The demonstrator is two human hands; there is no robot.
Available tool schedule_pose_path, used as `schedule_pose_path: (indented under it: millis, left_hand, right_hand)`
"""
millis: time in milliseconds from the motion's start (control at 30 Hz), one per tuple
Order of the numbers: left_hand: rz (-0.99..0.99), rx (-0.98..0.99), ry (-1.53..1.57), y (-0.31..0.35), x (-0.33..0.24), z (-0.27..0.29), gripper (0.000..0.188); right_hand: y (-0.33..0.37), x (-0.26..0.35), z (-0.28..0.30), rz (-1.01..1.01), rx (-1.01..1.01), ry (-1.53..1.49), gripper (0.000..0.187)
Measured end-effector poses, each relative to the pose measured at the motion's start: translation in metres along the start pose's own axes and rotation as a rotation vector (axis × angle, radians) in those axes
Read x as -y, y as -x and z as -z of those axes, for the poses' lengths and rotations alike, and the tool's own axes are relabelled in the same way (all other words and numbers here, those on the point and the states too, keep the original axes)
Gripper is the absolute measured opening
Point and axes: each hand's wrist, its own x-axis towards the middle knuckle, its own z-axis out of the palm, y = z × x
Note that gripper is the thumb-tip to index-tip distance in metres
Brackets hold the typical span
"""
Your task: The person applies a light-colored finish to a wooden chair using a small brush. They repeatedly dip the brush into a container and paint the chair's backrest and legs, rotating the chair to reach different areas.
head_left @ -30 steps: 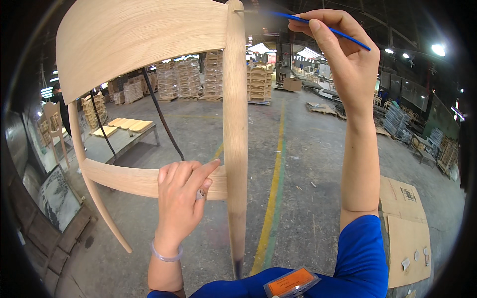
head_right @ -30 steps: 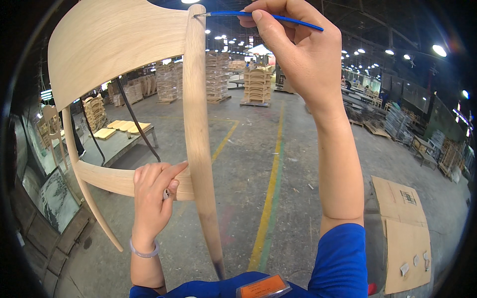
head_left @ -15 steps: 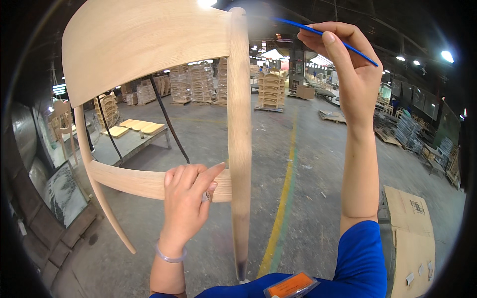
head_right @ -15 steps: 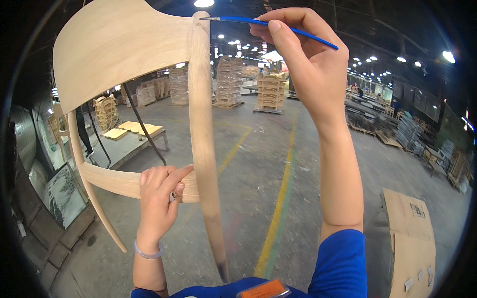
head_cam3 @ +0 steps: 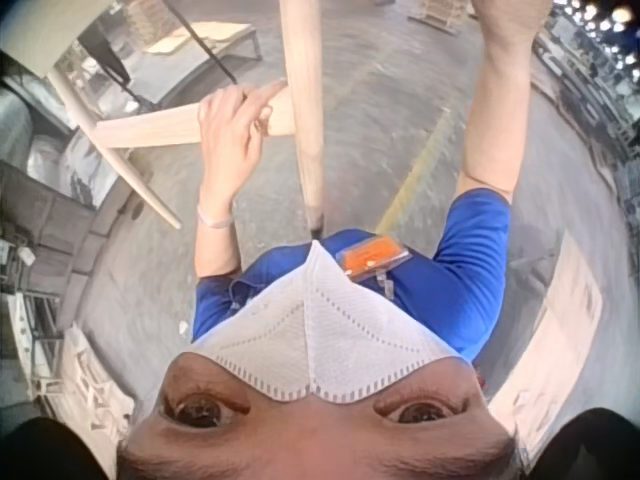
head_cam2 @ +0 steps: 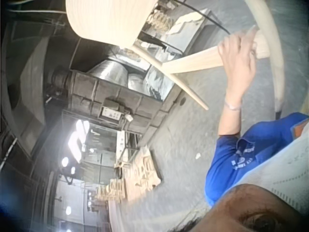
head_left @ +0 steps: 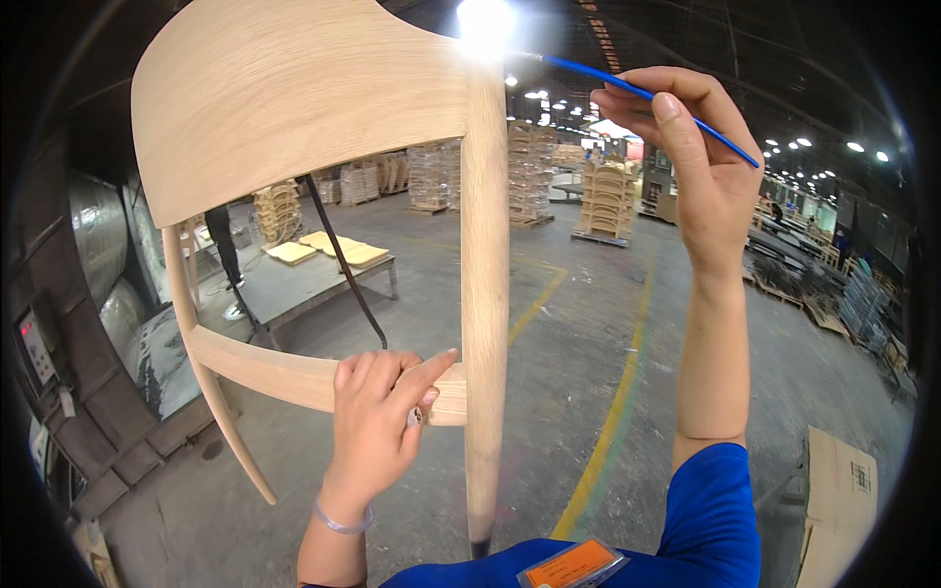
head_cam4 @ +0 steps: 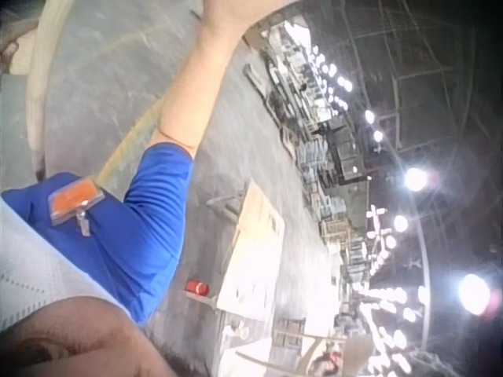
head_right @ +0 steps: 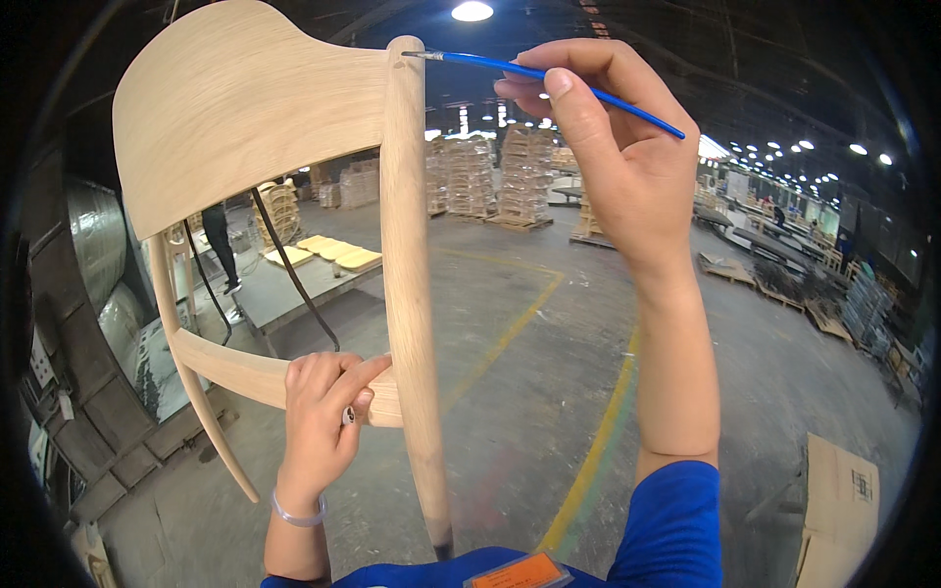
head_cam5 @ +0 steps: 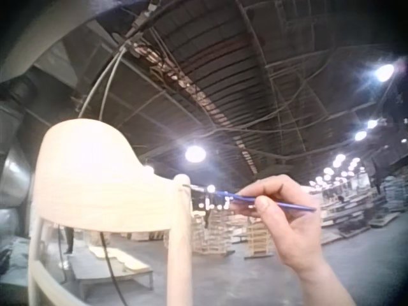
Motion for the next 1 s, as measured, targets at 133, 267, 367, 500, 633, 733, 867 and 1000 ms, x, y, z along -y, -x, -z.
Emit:
schedule_pose_path:
  millis: [133,267,367,500,633,733,867,1000]
  left_hand:
    - [0.022,0.006,-0.037,-0.002,0.005,-0.005,0.028]
    - [0.053,0.018,-0.086,-0.002,0.007,-0.008,0.029]
    - [0.041,-0.007,-0.085,-0.003,0.007,-0.011,0.028]
    - [0.062,-0.002,-0.098,-0.005,0.010,-0.015,0.028]
    - [0.058,-0.010,-0.123,-0.008,0.015,-0.017,0.031]
    - [0.055,-0.014,-0.137,-0.007,0.018,-0.018,0.033]
    - [0.055,-0.013,-0.144,-0.005,0.018,-0.019,0.033]
    - [0.064,-0.012,-0.139,-0.005,0.022,-0.020,0.030]
  right_hand:
    - [0.003,-0.026,-0.001,0.045,-0.009,-0.008,0.020]
    - [0.008,-0.042,-0.001,0.065,-0.032,0.043,0.019]
    - [0.010,-0.053,-0.003,0.089,-0.047,0.035,0.019]
    - [0.009,-0.064,-0.007,0.123,-0.039,0.010,0.018]
    - [0.010,-0.073,-0.012,0.143,-0.041,0.001,0.017]
    - [0.011,-0.078,-0.017,0.154,-0.041,-0.008,0.017]
    - [0.014,-0.080,-0.019,0.156,-0.045,-0.001,0.018]
    - [0.014,-0.084,-0.022,0.178,-0.059,-0.001,0.018]
